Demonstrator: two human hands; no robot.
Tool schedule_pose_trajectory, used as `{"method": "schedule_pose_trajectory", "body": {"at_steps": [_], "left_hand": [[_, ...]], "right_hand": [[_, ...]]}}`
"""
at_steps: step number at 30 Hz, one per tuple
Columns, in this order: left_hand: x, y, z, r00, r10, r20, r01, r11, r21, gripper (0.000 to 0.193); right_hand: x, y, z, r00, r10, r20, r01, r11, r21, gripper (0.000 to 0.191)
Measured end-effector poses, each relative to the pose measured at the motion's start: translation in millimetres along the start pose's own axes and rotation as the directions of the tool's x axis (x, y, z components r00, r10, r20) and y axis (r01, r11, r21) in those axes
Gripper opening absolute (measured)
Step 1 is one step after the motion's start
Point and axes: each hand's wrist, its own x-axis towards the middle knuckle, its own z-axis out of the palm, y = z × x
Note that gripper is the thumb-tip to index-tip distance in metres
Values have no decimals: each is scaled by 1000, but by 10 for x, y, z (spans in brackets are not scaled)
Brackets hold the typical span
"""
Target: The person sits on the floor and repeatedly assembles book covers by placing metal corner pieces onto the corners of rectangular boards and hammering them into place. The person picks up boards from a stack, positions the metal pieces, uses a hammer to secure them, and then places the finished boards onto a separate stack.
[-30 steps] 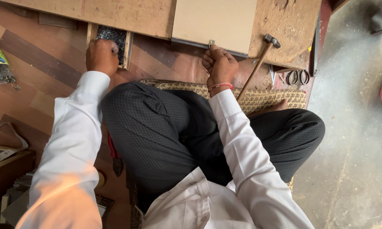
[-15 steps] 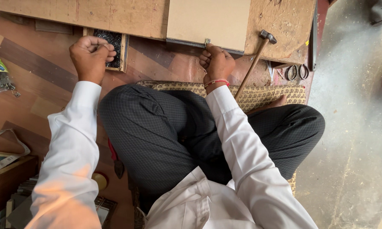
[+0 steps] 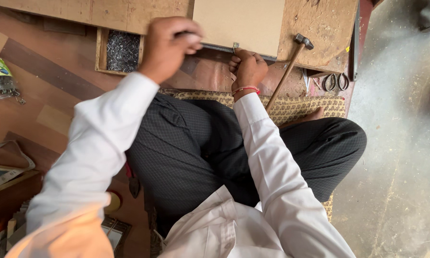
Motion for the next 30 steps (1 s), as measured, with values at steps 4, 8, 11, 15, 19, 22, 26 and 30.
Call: {"method": "schedule_pose_trajectory", "body": {"at_steps": [4, 8, 11, 15, 19, 22, 26, 30], "left_hand": [[277, -26, 582, 998, -67, 12, 67, 993, -94, 10], [398, -191, 884, 985, -157, -75, 151, 985, -81, 12], [369, -315, 979, 994, -84, -66, 88, 995, 57, 12], [320, -409, 1079, 989, 107, -102, -82, 972, 222, 12], [318, -440, 1148, 979, 155, -133, -115, 957, 265, 15], [313, -446, 1171, 980, 146, -135, -101, 950, 296, 16], [289, -439, 1206, 987, 87, -137, -30, 929, 368, 19], [277, -428, 1239, 985, 97, -143, -32, 914, 404, 19]], "right_hand": [[-40, -25, 31, 1000, 3, -25, -3, 1000, 3, 10], [-59, -26, 42, 1000, -15, -18, 15, 1000, 23, 10], [-56, -15, 43, 1000, -24, 2, 24, 999, 46, 12], [-56, 2, 37, 999, -36, 10, 35, 998, 48, 13], [-53, 6, 30, 999, -34, 21, 32, 996, 87, 16], [-53, 4, 25, 1000, -21, 8, 20, 997, 69, 15], [-53, 6, 18, 1000, -19, -6, 19, 999, 41, 14], [-56, 10, 20, 1000, -21, -12, 21, 999, 50, 14]]}}
